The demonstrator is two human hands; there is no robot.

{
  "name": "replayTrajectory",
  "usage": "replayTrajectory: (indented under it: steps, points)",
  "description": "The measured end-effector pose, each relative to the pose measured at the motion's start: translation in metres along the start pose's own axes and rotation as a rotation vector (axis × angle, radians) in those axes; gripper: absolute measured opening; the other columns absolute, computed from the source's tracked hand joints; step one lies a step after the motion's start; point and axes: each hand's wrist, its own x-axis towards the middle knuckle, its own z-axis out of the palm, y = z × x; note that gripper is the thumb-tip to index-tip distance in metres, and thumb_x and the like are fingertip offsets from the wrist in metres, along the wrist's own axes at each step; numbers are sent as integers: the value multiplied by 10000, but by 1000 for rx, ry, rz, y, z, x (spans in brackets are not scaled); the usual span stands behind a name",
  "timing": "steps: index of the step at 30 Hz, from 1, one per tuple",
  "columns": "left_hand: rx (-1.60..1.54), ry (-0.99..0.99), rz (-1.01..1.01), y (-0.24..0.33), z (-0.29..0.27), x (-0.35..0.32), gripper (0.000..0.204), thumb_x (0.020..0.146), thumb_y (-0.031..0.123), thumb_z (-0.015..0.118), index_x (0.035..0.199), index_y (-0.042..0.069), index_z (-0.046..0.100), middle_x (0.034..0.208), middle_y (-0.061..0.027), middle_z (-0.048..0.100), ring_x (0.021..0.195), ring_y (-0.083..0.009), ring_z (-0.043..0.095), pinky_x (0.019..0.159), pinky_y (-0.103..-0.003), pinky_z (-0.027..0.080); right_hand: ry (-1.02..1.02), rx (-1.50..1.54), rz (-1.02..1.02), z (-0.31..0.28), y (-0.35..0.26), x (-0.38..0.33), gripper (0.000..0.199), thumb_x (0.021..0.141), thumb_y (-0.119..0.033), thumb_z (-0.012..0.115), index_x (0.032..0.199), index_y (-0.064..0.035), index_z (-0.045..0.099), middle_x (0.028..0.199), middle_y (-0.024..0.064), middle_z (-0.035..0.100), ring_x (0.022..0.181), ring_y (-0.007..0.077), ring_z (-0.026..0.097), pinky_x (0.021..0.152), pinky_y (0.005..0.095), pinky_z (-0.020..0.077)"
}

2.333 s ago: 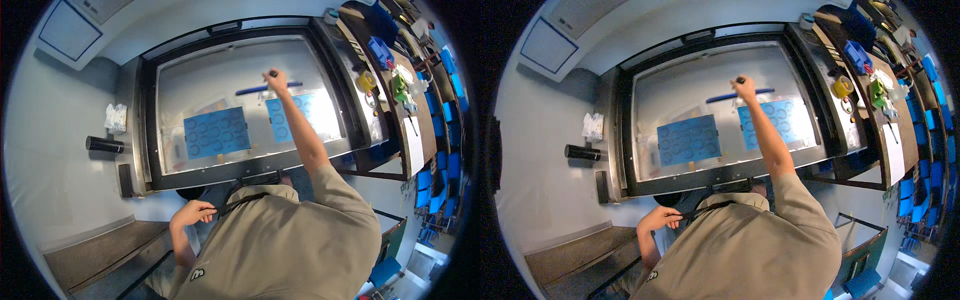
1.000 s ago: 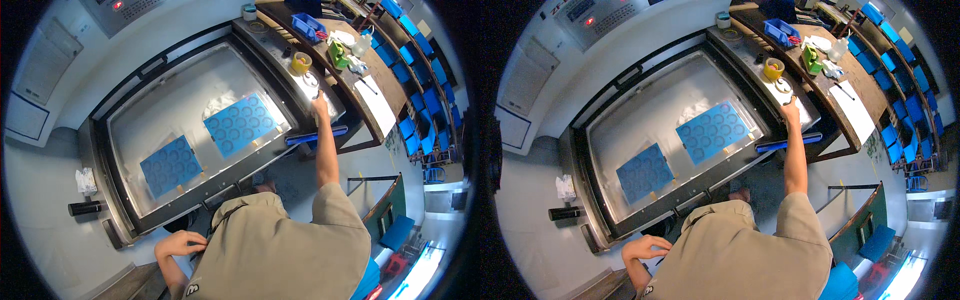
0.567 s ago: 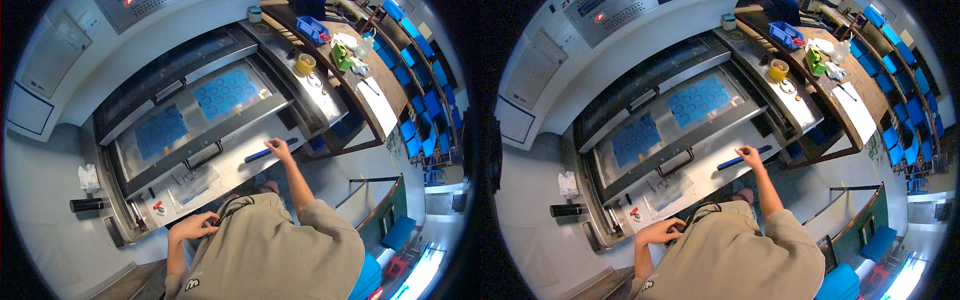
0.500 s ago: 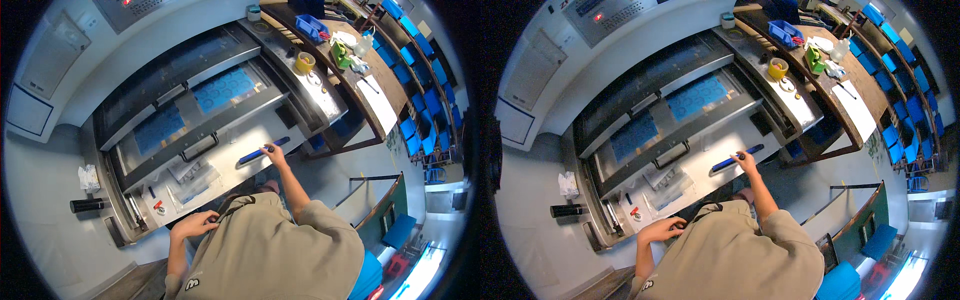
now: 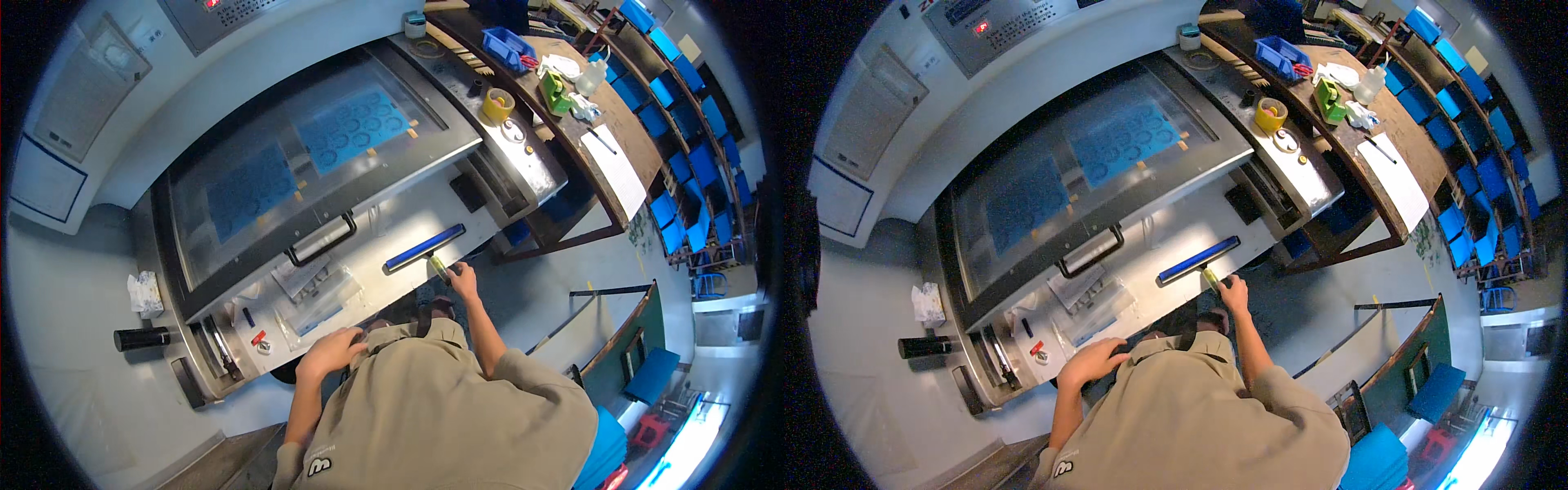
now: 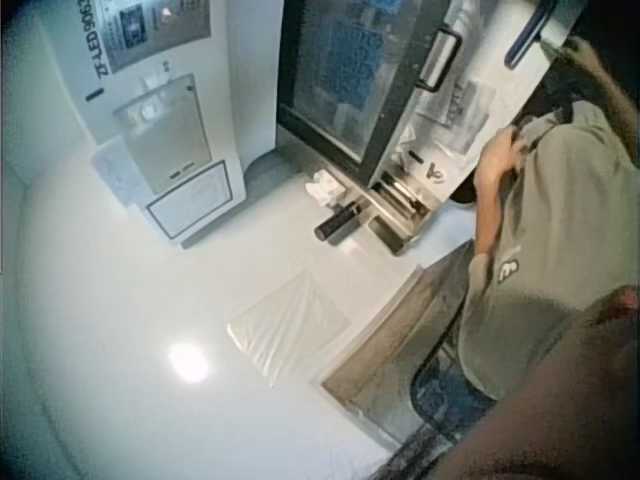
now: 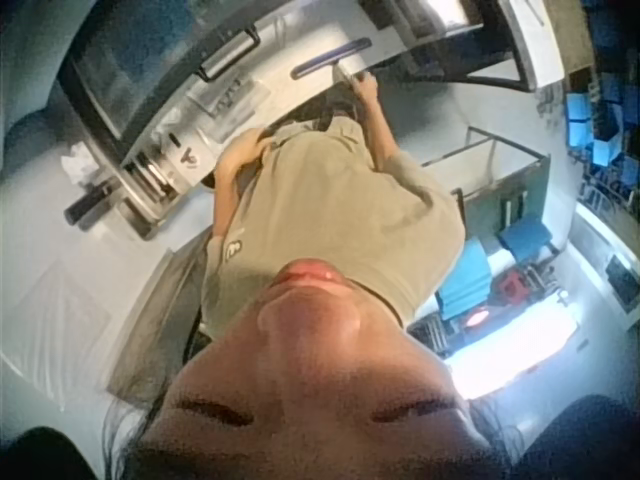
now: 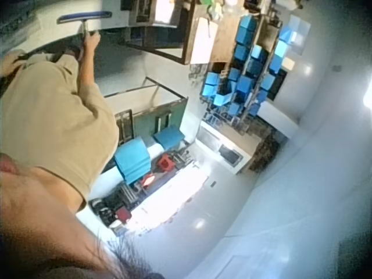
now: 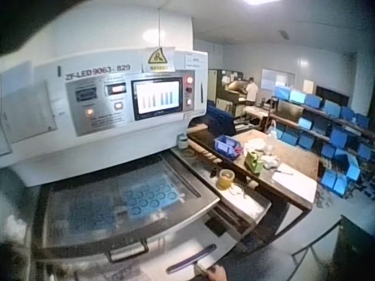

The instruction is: Applying a white adhesive substance using a roller onto blue metal plates inside a light box, then moving them to a stack.

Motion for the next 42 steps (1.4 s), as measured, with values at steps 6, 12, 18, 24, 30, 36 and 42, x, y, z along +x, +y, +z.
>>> replayTrajectory:
  steps: [6, 12, 18, 24, 30, 36, 42]
  points:
    - [66, 466, 102, 7, -8, 17, 421, 920, 266, 624, 1245, 5, 567, 1212, -212, 595, 1147, -387, 556, 961, -447, 456, -778, 140, -9, -51, -87, 11, 321, 850, -305, 663, 990, -23, 727, 1011, 148, 722, 903, 247, 689, 800, 371, 532]
    - [53, 123, 21, -33, 35, 40, 478, 898, 333, 638, 1238, 3, 577, 1250, -224, 595, 1175, -383, 553, 961, -447, 466, -1563, -200, -237, -124, -219, -31, 495, 892, -487, 629, 1041, -25, 726, 1058, 146, 708, 941, 246, 652, 808, 385, 503]
    - [139, -339, -229, -18, 58, 72, 479, 920, 275, 543, 1297, -6, 451, 1246, -265, 599, 1155, -413, 578, 934, -497, 458, -1452, -166, -464, -92, -221, -56, 591, 911, -582, 552, 1051, -30, 707, 970, 173, 697, 909, 296, 646, 802, 400, 491]
    - [233, -317, -206, 2, 43, 56, 423, 934, 240, 486, 1229, -63, 471, 1190, -318, 602, 1147, -422, 586, 933, -520, 458, -1410, -307, -491, -127, -249, -66, 605, 919, -596, 529, 1109, -44, 686, 1044, 165, 699, 964, 303, 650, 847, 393, 493]
    - [222, -192, -128, 67, -52, -35, 489, 935, 405, 595, 1144, -29, 519, 1079, -301, 634, 1059, -442, 609, 841, -509, 492, -1607, 122, -749, -204, -291, -65, 475, 957, -460, 587, 1204, -56, 619, 1099, 158, 687, 1028, 290, 655, 872, 388, 509]
    - [309, 199, 59, 155, -207, -114, 362, 866, 349, 682, 997, 18, 621, 841, -269, 649, 814, -426, 651, 661, -494, 495, -1273, 34, -748, -184, -307, -46, 556, 946, -531, 550, 1202, -41, 608, 1086, 179, 687, 1026, 334, 653, 867, 420, 513]
    - [524, 936, 426, 146, -283, -143, 436, 730, 187, 808, 1127, 69, 670, 925, -124, 639, 809, -252, 590, 743, -346, 471, -1275, -52, -665, -153, -311, -37, 613, 914, -562, 577, 1215, -29, 603, 1132, 186, 677, 1056, 359, 637, 898, 427, 501]
